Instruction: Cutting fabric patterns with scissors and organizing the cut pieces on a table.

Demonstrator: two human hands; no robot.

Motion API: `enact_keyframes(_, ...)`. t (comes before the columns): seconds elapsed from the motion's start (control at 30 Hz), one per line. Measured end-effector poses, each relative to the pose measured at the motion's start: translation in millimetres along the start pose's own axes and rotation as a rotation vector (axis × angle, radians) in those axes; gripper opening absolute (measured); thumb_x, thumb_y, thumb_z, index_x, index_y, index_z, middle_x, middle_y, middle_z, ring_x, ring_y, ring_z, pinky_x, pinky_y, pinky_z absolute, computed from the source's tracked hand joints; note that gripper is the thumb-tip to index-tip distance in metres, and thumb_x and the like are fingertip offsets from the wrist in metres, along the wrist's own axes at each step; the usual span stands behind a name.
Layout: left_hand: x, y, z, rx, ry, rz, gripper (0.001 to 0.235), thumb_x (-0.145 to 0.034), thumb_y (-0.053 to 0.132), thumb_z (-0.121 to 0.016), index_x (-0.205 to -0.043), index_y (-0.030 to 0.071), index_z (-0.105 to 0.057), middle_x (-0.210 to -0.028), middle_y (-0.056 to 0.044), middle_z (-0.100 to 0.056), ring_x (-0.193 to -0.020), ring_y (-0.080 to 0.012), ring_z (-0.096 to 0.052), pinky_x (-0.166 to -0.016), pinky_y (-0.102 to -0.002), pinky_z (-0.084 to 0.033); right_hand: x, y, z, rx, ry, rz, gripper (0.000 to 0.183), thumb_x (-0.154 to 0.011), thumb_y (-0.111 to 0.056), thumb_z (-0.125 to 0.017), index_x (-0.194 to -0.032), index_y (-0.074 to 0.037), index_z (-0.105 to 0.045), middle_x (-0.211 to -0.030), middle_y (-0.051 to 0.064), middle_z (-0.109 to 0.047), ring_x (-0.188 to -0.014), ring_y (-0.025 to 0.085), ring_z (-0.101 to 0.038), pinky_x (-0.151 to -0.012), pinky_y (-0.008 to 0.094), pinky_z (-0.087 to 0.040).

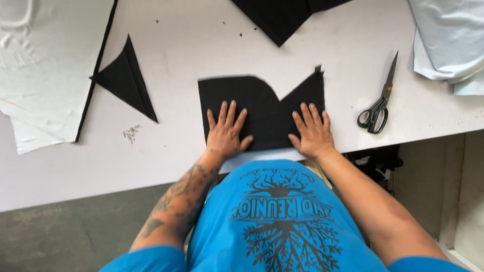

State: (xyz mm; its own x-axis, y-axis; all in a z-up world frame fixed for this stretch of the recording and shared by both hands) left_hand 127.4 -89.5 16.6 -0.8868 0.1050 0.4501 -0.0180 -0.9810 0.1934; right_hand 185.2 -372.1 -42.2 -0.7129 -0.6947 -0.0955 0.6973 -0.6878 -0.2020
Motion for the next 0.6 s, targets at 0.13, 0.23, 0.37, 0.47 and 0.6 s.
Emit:
enact_keyframes(0.13, 17.8, 2.0, -26.9, 0.138, 0.072, 0.023, 0.091, -0.096, 0.071, -0.057, -0.169, 0.024, -0.031, -0.177, -0.022, -0.017, -0.164, -0.0452, -0.009, -0.123, -0.081, -0.008, 6.9, -14.5, 21.7, 0.043, 0.127, 0.022, 0.083, -0.101, -0.065, -0.047, -0.168, -0.019, -0.038, -0.175, 0.024, -0.030, -0.157, 0.048, -0.029, -0.114, 0.067, -0.021)
enact_keyframes(0.23, 3.6, -3.1, -3.8, 0.202, 0.233, 0.023, 0.075, -0.102, 0.060, -0.057, -0.164, 0.023, -0.040, -0.174, -0.021, -0.024, -0.163, -0.0444, -0.011, -0.124, -0.077, -0.004, -15.6, -1.3, 31.7, -0.036, 0.207, -0.034, 0.074, -0.103, -0.054, -0.053, -0.165, -0.016, -0.040, -0.174, 0.023, -0.028, -0.158, 0.045, -0.027, -0.118, 0.064, -0.013)
enact_keyframes(0.37, -8.6, -20.2, -11.8, 0.094, -0.016, 0.111, 0.081, -0.101, 0.069, -0.046, -0.169, 0.029, -0.028, -0.179, -0.015, -0.015, -0.166, -0.0394, -0.004, -0.128, -0.073, -0.003, -24.7, 7.4, 10.2, 0.042, 0.045, -0.056, 0.065, -0.100, -0.050, -0.058, -0.154, -0.015, -0.054, -0.166, 0.019, -0.042, -0.151, 0.042, -0.036, -0.114, 0.068, -0.021)
enact_keyframes(0.47, -15.4, -24.2, 1.9, 0.161, 0.142, 0.107, 0.075, -0.101, 0.061, -0.055, -0.166, 0.026, -0.037, -0.177, -0.017, -0.021, -0.165, -0.0405, -0.008, -0.128, -0.072, -0.003, -42.0, 17.3, 42.5, 0.058, 0.185, -0.050, 0.053, -0.102, -0.047, -0.059, -0.143, -0.014, -0.063, -0.161, 0.016, -0.047, -0.145, 0.038, -0.044, -0.114, 0.060, -0.026)
enact_keyframes(0.6, -5.3, -27.7, -6.7, 0.173, 0.423, 0.084, 0.065, -0.099, 0.044, -0.066, -0.158, 0.025, -0.047, -0.169, -0.016, -0.034, -0.162, -0.0404, -0.020, -0.128, -0.070, -0.007, -20.5, 52.5, 71.6, -0.020, 0.405, -0.186, 0.044, -0.093, -0.024, -0.072, -0.134, -0.009, -0.067, -0.142, 0.011, -0.055, -0.123, 0.030, -0.058, -0.106, 0.044, -0.043)
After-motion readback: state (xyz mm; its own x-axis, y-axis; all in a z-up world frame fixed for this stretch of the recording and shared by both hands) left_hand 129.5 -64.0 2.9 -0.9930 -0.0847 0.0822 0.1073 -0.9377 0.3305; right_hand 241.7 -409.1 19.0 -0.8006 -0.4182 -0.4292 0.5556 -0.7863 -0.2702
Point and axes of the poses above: each hand's wrist, its own x-axis away from the middle knuckle, its own z-axis out of the back of the hand, y = z × x, the point moved 6 cm from there along -x, towards the middle knuckle
